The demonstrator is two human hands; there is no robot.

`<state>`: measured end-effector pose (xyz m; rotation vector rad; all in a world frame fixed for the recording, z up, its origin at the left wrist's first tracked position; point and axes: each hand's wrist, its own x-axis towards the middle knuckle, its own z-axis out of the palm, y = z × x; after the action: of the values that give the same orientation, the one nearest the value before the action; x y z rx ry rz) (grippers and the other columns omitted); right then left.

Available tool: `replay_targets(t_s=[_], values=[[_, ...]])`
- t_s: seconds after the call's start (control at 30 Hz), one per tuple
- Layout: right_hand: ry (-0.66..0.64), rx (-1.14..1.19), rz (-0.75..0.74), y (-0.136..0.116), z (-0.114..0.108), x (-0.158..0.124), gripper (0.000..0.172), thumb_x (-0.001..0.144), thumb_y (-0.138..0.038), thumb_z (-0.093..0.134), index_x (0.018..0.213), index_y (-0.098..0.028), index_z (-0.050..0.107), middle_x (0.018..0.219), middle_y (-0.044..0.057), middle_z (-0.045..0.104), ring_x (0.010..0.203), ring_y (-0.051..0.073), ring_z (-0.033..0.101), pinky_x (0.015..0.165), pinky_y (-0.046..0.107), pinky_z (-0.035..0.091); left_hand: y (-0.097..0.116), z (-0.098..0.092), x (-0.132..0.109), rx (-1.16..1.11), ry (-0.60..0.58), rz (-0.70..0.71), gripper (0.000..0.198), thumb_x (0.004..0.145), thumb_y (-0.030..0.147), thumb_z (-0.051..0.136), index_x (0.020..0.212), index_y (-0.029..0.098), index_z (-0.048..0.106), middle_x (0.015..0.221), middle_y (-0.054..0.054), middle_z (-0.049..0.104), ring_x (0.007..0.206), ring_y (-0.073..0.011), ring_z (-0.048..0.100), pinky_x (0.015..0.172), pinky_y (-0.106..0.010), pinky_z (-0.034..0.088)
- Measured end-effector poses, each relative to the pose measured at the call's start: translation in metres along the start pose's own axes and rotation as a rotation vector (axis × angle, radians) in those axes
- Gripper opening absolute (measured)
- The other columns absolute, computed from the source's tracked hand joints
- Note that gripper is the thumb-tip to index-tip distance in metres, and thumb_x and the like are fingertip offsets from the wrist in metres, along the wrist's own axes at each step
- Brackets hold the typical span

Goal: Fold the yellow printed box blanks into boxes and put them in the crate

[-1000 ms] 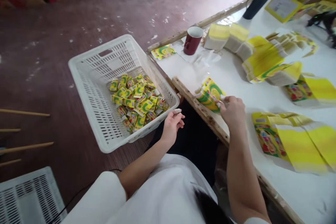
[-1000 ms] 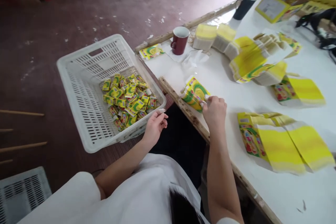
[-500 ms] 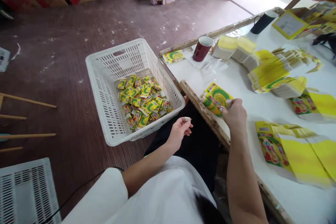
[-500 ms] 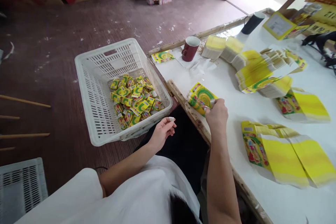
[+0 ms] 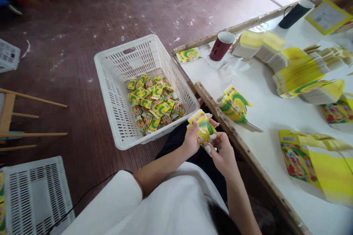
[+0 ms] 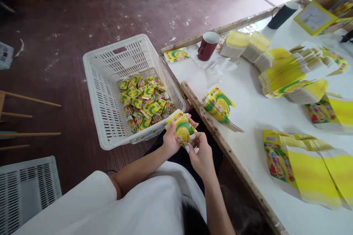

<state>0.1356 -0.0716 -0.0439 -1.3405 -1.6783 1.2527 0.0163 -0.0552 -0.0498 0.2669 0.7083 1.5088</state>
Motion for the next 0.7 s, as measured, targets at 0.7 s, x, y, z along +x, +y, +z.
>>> replay_targets(t_s=[0.7], values=[[0.171,0.296,0.035,0.005,-0.014,-0.004,0.034,0.080,-0.046,0.078,0.098,-0.025,0.059,0.086,0.002,0.068,0.075,0.019,0.067,0.069,0.032,0.057,-0.006,-0.001,-0.004,0.250,0.060,0.141,0.057,0.071,0.072,0.075,0.098,0.023,0.069,0.088,-0.002,0.068,0.078,-0.0161,0.060,0.077,-0.030,0.050]])
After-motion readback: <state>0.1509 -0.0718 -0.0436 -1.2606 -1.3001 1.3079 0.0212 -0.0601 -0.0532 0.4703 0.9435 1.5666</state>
